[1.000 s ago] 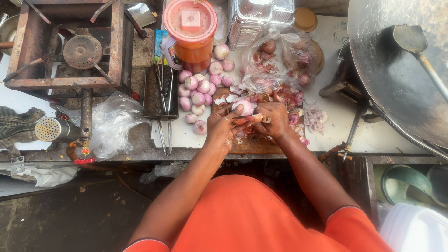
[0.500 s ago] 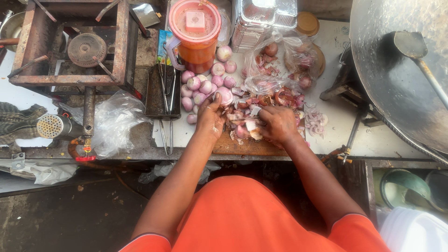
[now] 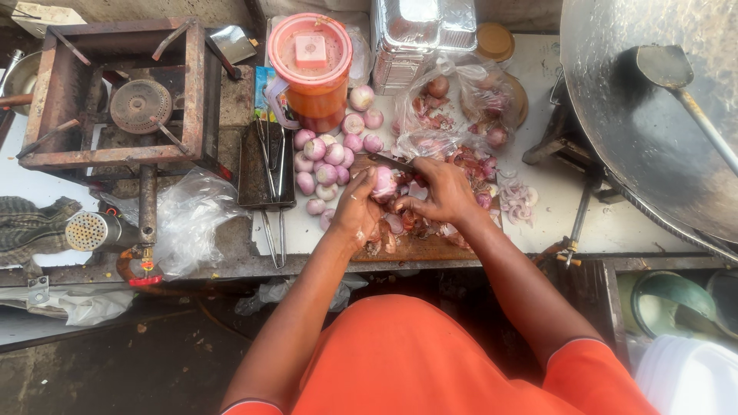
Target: The person peels red onions one by one using a small knife on a wooden cutting board. They remove the outer layers and place the peeled onions into a plastic bag while discarding the skins onto the board.
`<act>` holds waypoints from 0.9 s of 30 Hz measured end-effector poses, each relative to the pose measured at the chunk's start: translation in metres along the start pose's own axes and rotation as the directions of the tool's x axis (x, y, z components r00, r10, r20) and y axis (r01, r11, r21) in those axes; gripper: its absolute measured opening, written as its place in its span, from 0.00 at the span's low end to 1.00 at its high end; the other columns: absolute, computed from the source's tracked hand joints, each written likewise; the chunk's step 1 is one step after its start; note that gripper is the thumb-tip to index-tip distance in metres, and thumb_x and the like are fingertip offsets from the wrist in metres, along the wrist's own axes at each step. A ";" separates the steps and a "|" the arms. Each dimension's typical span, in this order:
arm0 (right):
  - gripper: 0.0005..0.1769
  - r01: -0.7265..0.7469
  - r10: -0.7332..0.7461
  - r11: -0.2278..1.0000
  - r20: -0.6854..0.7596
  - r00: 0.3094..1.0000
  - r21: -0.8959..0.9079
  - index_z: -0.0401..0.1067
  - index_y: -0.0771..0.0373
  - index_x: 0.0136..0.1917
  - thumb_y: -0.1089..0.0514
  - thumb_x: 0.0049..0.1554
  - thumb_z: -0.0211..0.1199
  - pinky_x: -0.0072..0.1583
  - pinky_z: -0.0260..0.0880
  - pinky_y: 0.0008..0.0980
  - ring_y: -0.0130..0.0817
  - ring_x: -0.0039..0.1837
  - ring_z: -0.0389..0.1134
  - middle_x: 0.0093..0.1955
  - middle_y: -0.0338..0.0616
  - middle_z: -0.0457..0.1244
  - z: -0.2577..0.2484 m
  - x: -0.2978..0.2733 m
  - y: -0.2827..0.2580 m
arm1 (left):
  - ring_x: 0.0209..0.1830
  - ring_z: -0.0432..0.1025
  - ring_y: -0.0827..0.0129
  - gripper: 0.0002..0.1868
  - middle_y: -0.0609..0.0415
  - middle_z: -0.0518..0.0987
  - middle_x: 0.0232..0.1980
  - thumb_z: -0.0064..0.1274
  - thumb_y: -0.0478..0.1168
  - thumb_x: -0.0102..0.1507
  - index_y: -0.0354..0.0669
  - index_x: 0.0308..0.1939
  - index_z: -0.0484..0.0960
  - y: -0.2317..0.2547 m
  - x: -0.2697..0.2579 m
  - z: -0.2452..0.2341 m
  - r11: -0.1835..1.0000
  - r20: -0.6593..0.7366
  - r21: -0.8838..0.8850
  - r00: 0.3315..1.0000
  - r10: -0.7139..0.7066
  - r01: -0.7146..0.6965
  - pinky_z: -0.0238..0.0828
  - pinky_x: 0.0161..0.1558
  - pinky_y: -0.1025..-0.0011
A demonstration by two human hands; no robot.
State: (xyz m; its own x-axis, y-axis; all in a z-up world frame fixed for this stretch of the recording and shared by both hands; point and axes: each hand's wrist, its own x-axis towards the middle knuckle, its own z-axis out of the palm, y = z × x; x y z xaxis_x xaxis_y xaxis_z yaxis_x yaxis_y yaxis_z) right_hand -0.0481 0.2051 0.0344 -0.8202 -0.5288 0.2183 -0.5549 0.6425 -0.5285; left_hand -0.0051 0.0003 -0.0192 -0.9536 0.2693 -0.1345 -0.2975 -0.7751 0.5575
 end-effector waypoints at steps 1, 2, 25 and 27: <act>0.41 0.068 -0.067 0.997 -0.022 0.997 0.038 0.66 0.66 0.45 0.24 0.46 0.68 0.44 0.64 0.48 0.58 0.42 0.66 0.38 0.53 0.63 0.001 0.002 -0.003 | 0.46 0.75 0.64 0.17 0.47 0.79 0.51 0.43 0.46 0.75 0.36 0.57 0.74 -0.001 -0.002 0.004 1.000 -0.012 0.004 1.000 -0.019 0.020 0.75 0.44 0.65; 0.42 0.137 -0.133 0.988 -0.047 0.990 0.074 0.65 0.67 0.46 0.24 0.46 0.68 0.44 0.64 0.48 0.59 0.42 0.66 0.39 0.54 0.62 0.002 0.004 -0.005 | 0.48 0.75 0.65 0.15 0.49 0.78 0.52 0.44 0.45 0.75 0.36 0.58 0.73 -0.002 -0.003 0.007 0.999 -0.024 0.007 0.999 -0.039 0.039 0.75 0.44 0.66; 0.28 0.207 -0.201 0.978 0.172 0.964 -0.020 0.70 0.60 0.39 0.32 0.54 0.64 0.38 0.59 0.50 0.54 0.36 0.65 0.31 0.49 0.61 0.005 -0.028 0.009 | 0.40 0.77 0.64 0.24 0.49 0.81 0.42 0.58 0.52 0.63 0.37 0.52 0.78 0.003 0.009 0.010 0.978 -0.324 -0.167 0.930 -0.176 0.127 0.79 0.44 0.63; 0.27 0.195 -0.179 0.979 0.221 0.959 -0.054 0.70 0.60 0.38 0.33 0.54 0.64 0.39 0.60 0.51 0.53 0.36 0.66 0.32 0.48 0.62 0.004 -0.031 0.001 | 0.36 0.75 0.64 0.26 0.49 0.81 0.39 0.60 0.55 0.62 0.37 0.52 0.78 0.003 0.013 0.010 0.990 -0.410 -0.119 0.905 -0.114 0.071 0.76 0.39 0.63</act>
State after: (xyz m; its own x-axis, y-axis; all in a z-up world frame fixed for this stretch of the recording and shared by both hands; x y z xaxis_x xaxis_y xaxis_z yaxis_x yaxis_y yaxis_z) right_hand -0.0228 0.2197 0.0233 -0.6561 -0.7446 0.1228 -0.7112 0.5557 -0.4305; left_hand -0.0177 0.0070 -0.0107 -0.8480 0.0976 -0.5209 -0.3674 -0.8167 0.4450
